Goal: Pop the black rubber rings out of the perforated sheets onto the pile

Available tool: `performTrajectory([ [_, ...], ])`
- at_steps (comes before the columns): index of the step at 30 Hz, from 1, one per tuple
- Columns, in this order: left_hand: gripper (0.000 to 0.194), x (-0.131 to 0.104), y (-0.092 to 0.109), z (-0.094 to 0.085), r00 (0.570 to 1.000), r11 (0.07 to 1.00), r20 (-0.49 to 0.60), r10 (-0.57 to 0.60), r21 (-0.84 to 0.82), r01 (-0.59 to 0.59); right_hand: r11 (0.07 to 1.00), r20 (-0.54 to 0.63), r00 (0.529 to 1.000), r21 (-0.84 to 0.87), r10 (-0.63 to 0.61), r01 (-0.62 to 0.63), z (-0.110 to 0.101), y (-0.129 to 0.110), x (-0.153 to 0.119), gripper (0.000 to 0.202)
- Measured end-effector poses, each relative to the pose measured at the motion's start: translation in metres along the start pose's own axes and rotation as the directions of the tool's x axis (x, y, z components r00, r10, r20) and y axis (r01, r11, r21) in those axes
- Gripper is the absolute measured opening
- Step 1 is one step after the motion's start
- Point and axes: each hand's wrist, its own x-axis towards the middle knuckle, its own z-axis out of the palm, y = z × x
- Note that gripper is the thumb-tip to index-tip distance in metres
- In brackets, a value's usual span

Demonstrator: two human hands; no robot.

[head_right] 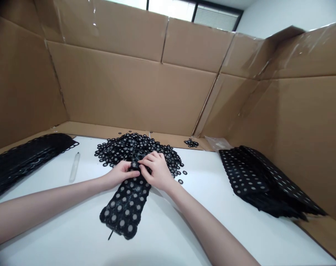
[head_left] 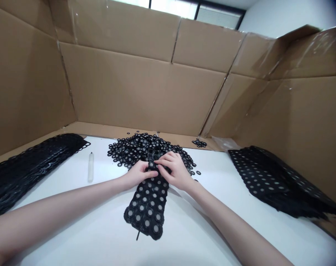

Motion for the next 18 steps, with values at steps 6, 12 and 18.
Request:
performTrajectory([
  [6, 0.03, -0.002, 0.005, 0.004, 0.997, 0.969, 0.01, 0.074, 0.236, -0.074, 1.0, 0.101, 0.995, 0.009, 0.005, -0.006, 0.001, -0.002, 0.003, 0.026],
  [12, 0.034, -0.003, 0.009, 0.006, 0.994, 0.911, -0.022, 0.102, 0.404, -0.085, 1.0, 0.122, 0.992, -0.004, -0.017, 0.017, 0.003, -0.002, 0.004, 0.033],
  [18, 0.04, -0.004, 0.008, 0.006, 0.99, 0.876, -0.027, 0.141, 0.469, -0.112, 0.998, 0.095, 0.994, 0.026, 0.06, -0.063, 0.012, -0.002, 0.003, 0.028],
])
